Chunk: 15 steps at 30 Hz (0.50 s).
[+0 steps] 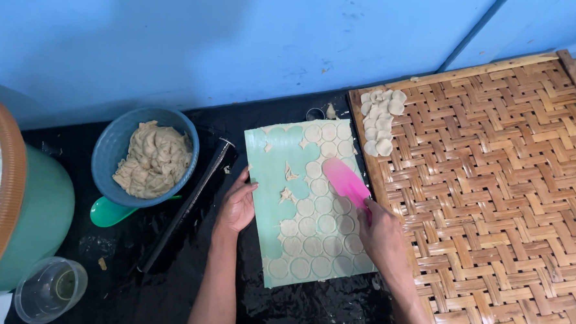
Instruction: The recorder uses a round cutter to stamp out dough circles and then uses a spatula to move them to a woven tray.
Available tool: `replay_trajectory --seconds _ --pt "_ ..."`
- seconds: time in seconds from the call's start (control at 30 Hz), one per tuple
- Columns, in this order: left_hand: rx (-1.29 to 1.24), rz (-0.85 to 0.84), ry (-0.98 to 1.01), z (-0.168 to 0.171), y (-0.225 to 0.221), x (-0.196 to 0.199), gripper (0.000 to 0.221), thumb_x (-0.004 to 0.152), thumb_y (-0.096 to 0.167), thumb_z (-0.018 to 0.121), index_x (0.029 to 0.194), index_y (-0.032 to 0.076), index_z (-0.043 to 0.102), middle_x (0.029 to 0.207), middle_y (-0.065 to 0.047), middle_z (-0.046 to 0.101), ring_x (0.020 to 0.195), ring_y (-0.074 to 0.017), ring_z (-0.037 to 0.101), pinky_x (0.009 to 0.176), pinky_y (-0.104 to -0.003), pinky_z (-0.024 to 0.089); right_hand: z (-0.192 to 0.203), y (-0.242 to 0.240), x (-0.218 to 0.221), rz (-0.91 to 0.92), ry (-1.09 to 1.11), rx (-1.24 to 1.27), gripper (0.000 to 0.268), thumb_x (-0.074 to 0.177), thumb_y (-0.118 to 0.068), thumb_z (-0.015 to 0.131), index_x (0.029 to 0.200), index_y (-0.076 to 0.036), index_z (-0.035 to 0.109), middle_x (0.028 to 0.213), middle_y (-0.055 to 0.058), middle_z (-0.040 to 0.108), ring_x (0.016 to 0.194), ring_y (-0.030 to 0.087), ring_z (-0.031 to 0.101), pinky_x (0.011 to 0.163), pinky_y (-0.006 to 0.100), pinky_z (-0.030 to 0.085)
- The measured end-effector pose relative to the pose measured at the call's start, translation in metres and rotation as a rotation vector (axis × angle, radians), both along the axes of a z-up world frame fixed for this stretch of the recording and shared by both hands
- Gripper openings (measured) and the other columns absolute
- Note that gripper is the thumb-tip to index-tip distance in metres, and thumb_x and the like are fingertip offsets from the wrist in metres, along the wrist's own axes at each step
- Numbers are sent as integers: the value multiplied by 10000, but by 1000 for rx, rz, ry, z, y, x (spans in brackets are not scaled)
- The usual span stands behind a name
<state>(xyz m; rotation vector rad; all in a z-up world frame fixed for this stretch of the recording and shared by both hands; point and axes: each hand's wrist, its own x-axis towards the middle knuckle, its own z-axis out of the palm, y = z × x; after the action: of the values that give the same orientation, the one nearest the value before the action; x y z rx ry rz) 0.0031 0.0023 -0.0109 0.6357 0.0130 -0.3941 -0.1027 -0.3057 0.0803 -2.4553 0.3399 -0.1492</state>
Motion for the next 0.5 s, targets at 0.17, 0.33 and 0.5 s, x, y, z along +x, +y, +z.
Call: replay_trajectory --seconds 0.17,0.33,0.5 --pt "2 -1 11 -1 1 0 634 933 -1 544 1551 28 403 1373 -118 616 1277 -210 583 1102 -364 433 2 4 1 23 51 -20 343 942 -247 642 1173 0 702 979 256 733 898 429 714 781 498 552" --pt "-4 -3 17 4 -1 0 634 922 -6 537 1541 24 400 1368 -118 624 1277 -210 592 1096 -367 440 -4 3 3 39 95 -38 293 981 -261 615 1114 -29 733 944 247 740 899 432 711 793 505 549" --pt "-13 1 13 2 0 -1 632 931 -11 531 1548 24 398 1372 -124 622 1268 -204 595 1096 -355 444 -11 0 7 33 68 -2 310 958 -252 640 1142 -20 732 934 248 738 896 421 717 780 494 560"
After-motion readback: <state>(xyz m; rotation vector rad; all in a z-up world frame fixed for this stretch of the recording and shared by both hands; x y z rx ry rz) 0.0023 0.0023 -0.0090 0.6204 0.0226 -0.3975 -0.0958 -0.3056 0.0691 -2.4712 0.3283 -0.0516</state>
